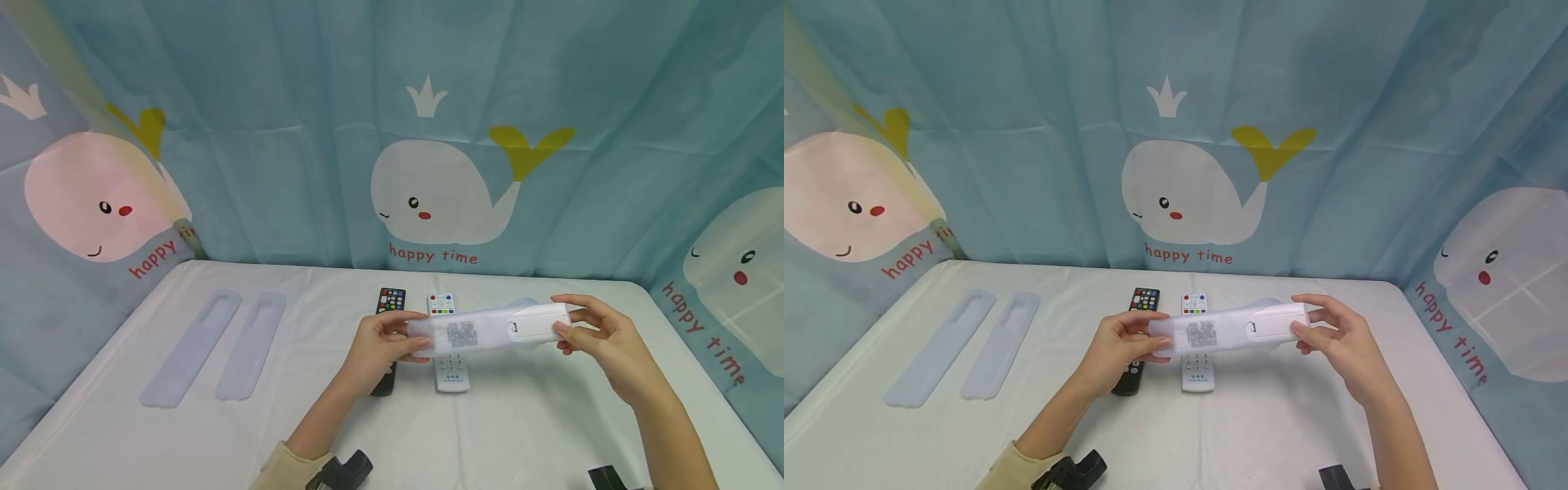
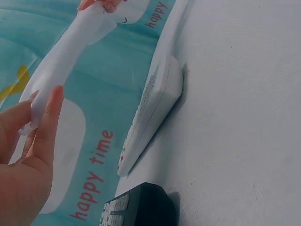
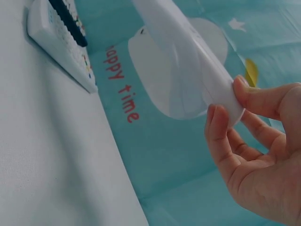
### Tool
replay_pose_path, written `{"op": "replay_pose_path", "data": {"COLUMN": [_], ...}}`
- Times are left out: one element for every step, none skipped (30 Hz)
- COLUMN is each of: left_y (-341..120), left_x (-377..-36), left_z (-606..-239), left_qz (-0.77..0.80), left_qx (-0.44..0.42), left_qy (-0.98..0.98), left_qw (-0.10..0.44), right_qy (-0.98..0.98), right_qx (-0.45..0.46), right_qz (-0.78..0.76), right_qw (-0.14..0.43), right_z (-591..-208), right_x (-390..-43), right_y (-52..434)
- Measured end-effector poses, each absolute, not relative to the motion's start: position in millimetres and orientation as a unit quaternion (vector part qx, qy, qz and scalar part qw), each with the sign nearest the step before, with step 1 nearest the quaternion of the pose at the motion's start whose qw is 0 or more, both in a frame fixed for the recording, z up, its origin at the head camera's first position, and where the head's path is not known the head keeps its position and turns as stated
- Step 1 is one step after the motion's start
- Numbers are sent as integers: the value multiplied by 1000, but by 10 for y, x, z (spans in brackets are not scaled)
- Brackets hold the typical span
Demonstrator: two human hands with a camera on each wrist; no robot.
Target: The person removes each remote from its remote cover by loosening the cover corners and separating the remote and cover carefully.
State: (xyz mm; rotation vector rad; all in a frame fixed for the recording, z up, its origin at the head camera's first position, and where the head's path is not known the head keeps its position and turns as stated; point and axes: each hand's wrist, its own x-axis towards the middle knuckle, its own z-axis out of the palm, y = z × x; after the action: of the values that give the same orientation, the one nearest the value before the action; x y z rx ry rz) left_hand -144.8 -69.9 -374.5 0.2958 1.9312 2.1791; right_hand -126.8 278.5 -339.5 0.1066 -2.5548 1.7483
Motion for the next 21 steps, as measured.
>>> {"op": "replay_pose_path", "data": {"left_y": [-701, -702, -704, -706, -708, -711, -713, -714, -716, -718, -720, -722, -725, -727, -730, -732, -735, -737, -739, -740, -741], "left_x": [-1450, -1451, -1452, -1453, -1455, -1455, -1454, -1454, -1455, -1456, -1458, -1459, -1460, -1461, -1461, -1462, -1462, -1462, -1461, -1461, -1460], "left_z": [-3746, -3746, -3745, -3746, -3746, -3745, -3740, -3737, -3735, -3734, -3735, -3736, -3737, -3739, -3741, -3741, -3742, -3741, -3740, -3738, -3736], "left_qz": [741, 742, 743, 744, 745, 746, 745, 746, 745, 745, 746, 746, 746, 747, 747, 747, 747, 747, 747, 746, 746], "left_qx": [102, 102, 102, 102, 102, 103, 102, 101, 101, 101, 101, 100, 101, 101, 101, 101, 102, 102, 102, 102, 102], "left_qy": [655, 654, 652, 652, 650, 650, 650, 650, 650, 650, 650, 650, 649, 649, 649, 648, 648, 648, 648, 649, 649], "left_qw": [107, 107, 107, 106, 106, 106, 106, 106, 106, 106, 106, 107, 106, 106, 107, 107, 108, 108, 109, 109, 109], "right_qy": [-826, -826, -827, -827, -827, -827, -826, -825, -824, -823, -821, -821, -821, -820, -820, -821, -821, -821, -820, -819, -818], "right_qx": [34, 34, 34, 36, 37, 40, 42, 43, 43, 45, 45, 46, 45, 45, 44, 44, 43, 43, 42, 43, 44], "right_qz": [563, 562, 560, 560, 560, 561, 562, 562, 564, 566, 568, 568, 569, 569, 569, 568, 568, 568, 571, 571, 573], "right_qw": [23, 24, 25, 25, 26, 27, 27, 28, 28, 29, 30, 31, 33, 33, 34, 35, 35, 35, 34, 34, 33], "right_z": [-3395, -3397, -3398, -3397, -3397, -3398, -3397, -3395, -3393, -3389, -3387, -3385, -3384, -3384, -3385, -3388, -3391, -3394, -3397, -3398, -3399], "right_x": [-1267, -1267, -1265, -1265, -1263, -1262, -1260, -1259, -1257, -1258, -1257, -1257, -1258, -1259, -1260, -1259, -1257, -1257, -1259, -1260, -1260], "right_y": [2788, 2793, 2798, 2803, 2808, 2817, 2825, 2832, 2839, 2846, 2852, 2857, 2859, 2862, 2865, 2868, 2870, 2873, 2877, 2881, 2885]}}
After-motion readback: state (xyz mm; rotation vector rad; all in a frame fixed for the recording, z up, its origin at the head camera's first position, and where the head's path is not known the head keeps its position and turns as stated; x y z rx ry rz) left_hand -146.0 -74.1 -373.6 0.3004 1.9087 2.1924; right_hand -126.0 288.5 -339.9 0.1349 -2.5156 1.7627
